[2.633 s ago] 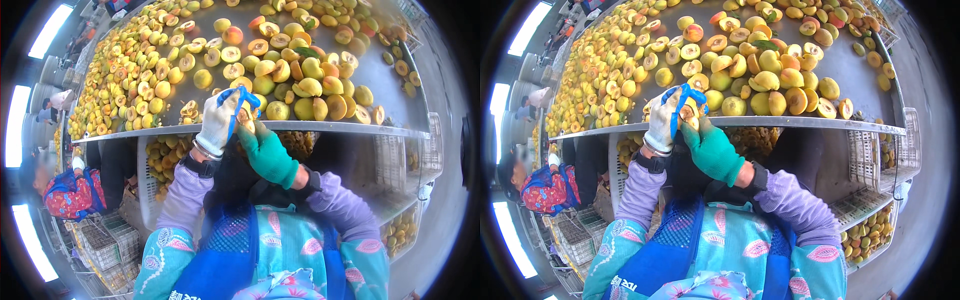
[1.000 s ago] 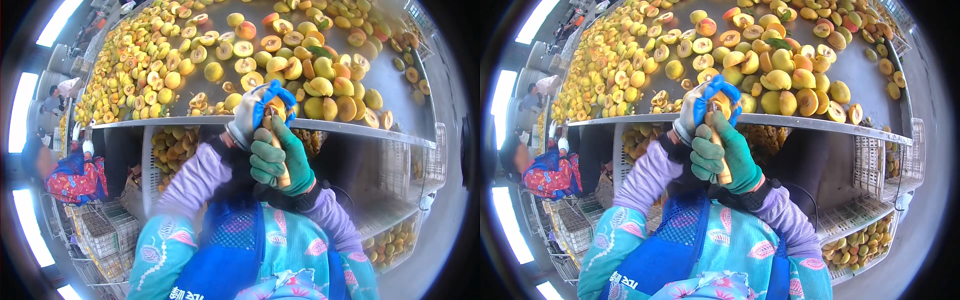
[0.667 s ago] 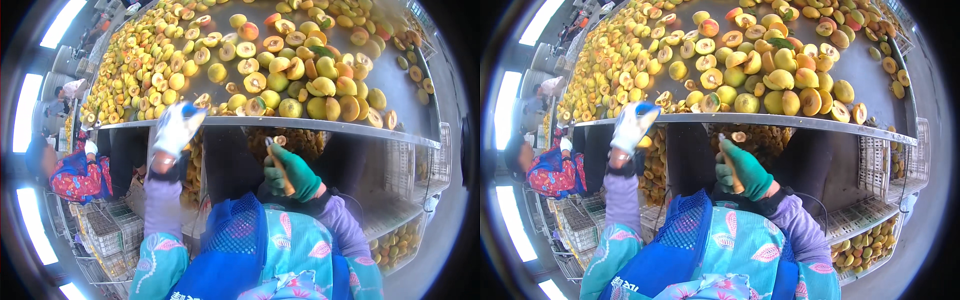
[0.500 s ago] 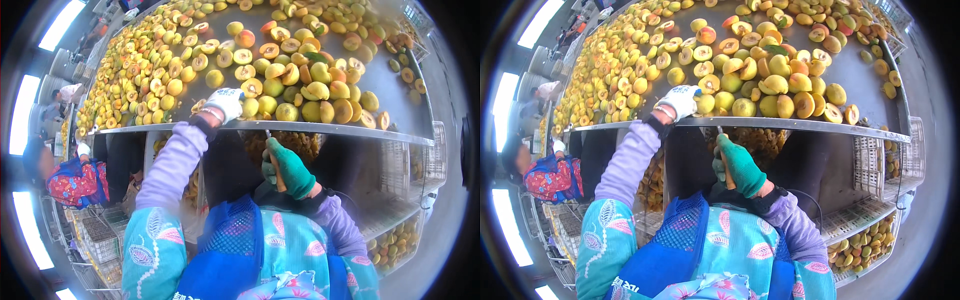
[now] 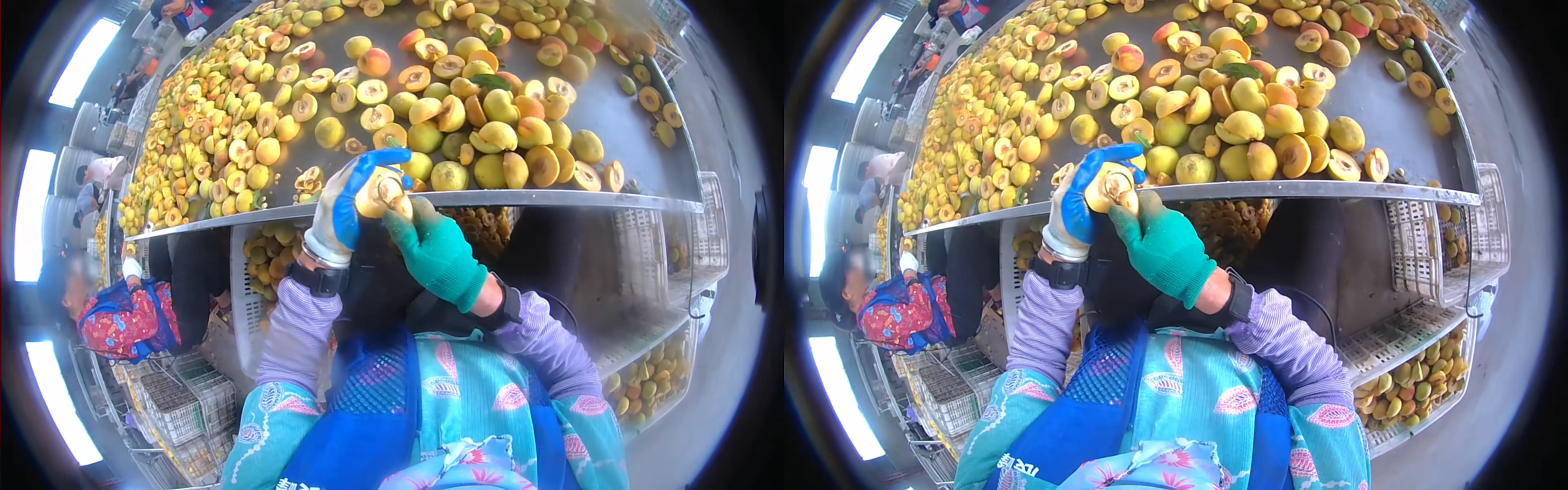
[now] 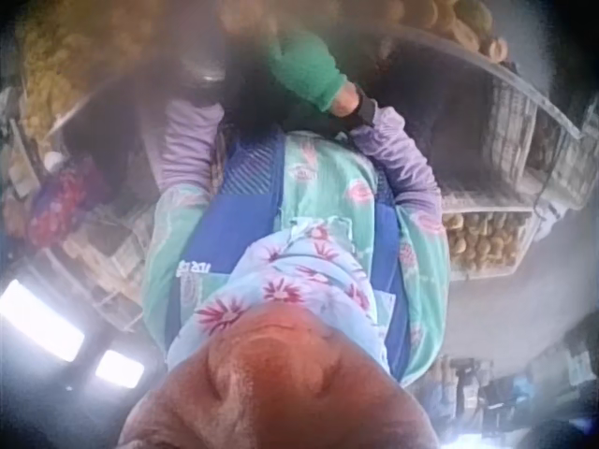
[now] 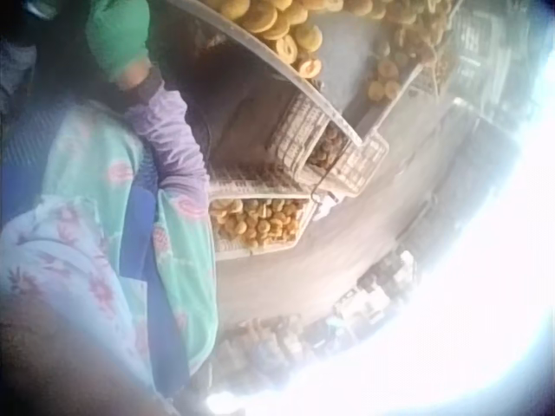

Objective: The person repeatedly picks up halved yellow-green fruit from a metal table, removes the pits by hand, and places the pitted halves back on the table. The person wears gloves and works continuously at a processing station with other workers visible in the background.

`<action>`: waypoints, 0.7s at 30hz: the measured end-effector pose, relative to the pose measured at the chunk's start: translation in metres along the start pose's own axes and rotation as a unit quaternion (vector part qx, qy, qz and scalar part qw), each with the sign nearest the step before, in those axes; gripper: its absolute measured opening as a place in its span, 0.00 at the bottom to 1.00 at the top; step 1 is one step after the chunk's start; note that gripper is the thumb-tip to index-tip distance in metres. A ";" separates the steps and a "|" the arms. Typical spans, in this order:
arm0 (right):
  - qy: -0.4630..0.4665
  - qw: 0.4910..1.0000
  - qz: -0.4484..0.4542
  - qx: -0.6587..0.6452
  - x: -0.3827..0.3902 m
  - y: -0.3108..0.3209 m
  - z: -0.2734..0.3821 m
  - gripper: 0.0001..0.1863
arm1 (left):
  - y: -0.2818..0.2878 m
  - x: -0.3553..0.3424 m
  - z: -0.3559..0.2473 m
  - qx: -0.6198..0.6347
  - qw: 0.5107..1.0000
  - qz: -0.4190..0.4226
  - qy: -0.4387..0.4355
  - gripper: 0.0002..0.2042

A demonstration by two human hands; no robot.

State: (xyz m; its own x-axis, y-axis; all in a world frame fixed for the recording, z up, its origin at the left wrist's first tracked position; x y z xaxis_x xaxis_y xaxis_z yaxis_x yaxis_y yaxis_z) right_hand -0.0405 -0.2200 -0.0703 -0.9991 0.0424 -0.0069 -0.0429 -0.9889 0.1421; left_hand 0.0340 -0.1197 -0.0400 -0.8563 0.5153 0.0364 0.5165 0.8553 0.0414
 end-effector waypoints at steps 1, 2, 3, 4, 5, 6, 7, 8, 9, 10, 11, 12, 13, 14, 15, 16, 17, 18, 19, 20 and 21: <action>0.008 1.000 -0.003 0.010 0.000 0.001 0.001 0.19 | -0.003 0.000 -0.003 -0.044 0.999 -0.006 -0.019 0.27; 0.016 1.000 -0.006 0.020 0.000 0.002 0.002 0.19 | -0.005 0.001 -0.006 -0.066 0.997 -0.011 -0.031 0.25; 0.024 0.999 -0.008 0.029 0.000 0.002 0.004 0.19 | -0.006 0.002 -0.009 -0.089 0.995 -0.016 -0.042 0.23; 0.022 1.000 -0.013 0.010 0.000 0.002 0.004 0.19 | -0.008 0.002 -0.015 -0.119 0.991 -0.018 -0.067 0.21; 0.020 1.000 -0.019 -0.009 0.001 0.002 0.004 0.19 | -0.010 0.003 -0.020 -0.148 0.985 -0.020 -0.092 0.19; 0.019 0.999 -0.024 -0.028 0.001 0.001 0.004 0.19 | -0.013 0.005 -0.028 -0.184 0.974 -0.019 -0.130 0.16; 0.015 0.999 -0.023 -0.035 0.001 0.000 0.004 0.20 | -0.016 0.008 -0.034 -0.220 0.961 -0.019 -0.167 0.14; 0.011 0.999 -0.022 -0.043 0.001 -0.001 0.003 0.20 | -0.016 0.009 -0.037 -0.246 0.952 -0.029 -0.181 0.13; 0.007 0.999 -0.020 -0.050 0.001 -0.003 0.002 0.20 | -0.017 0.010 -0.039 -0.271 0.942 -0.040 -0.196 0.12; 0.000 0.999 -0.007 -0.038 0.001 -0.005 0.002 0.20 | -0.017 0.011 -0.042 -0.297 0.930 -0.050 -0.209 0.12; -0.007 1.000 0.007 -0.026 0.002 -0.005 0.004 0.20 | -0.017 0.011 -0.042 -0.298 0.930 -0.044 -0.209 0.11; -0.013 1.000 0.020 -0.015 0.003 -0.005 0.005 0.20 | -0.017 0.012 -0.043 -0.300 0.930 -0.037 -0.208 0.11; -0.007 0.999 0.031 -0.001 0.003 -0.004 0.007 0.21 | -0.018 0.012 -0.042 -0.299 0.931 -0.030 -0.208 0.10; 0.000 0.999 0.043 0.012 0.002 -0.002 0.008 0.21 | -0.018 0.011 -0.039 -0.288 0.935 -0.030 -0.203 0.10; 0.007 0.998 0.054 0.026 0.001 -0.001 0.008 0.21 | -0.017 0.009 -0.034 -0.276 0.940 -0.031 -0.197 0.10; 0.014 0.998 0.059 0.016 0.000 0.000 0.007 0.21 | -0.016 0.007 -0.031 -0.267 0.944 -0.032 -0.191 0.09; 0.022 0.998 0.064 0.007 0.000 0.000 0.006 0.21 | -0.017 0.005 -0.029 -0.262 0.946 -0.015 -0.189 0.09; 0.029 0.997 0.068 -0.002 0.000 0.000 0.003 0.21 | -0.019 0.003 -0.026 -0.257 0.948 0.003 -0.186 0.09; 0.024 0.997 0.077 -0.017 0.001 -0.001 -0.005 0.22 | -0.021 0.000 -0.026 -0.251 0.950 0.019 -0.185 0.08; 0.019 0.996 0.086 -0.032 0.002 -0.004 -0.018 0.22 | -0.026 -0.002 -0.026 -0.299 0.931 0.050 -0.202 0.08; 0.013 0.994 0.094 -0.048 0.003 -0.006 -0.026 0.22 | -0.030 -0.004 -0.027 -0.345 0.909 0.080 -0.219 0.08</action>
State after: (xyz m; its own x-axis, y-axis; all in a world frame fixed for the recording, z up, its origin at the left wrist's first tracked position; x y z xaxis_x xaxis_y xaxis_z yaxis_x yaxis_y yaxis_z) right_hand -0.0434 -0.2177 -0.0971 -0.9890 -0.1469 -0.0156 0.1460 -0.9881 0.0477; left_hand 0.0226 -0.1487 -0.0143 -0.6136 0.7317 -0.2968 0.3895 0.6075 0.6923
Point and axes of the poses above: each hand's wrist, its own x-axis away from the middle knuckle, its own y-axis out of the back of the hand, z = x × y, the point moved 8 cm from there along -x, towards the middle knuckle, and after that the axes turned 3 degrees about y, right-handed, at the moved point
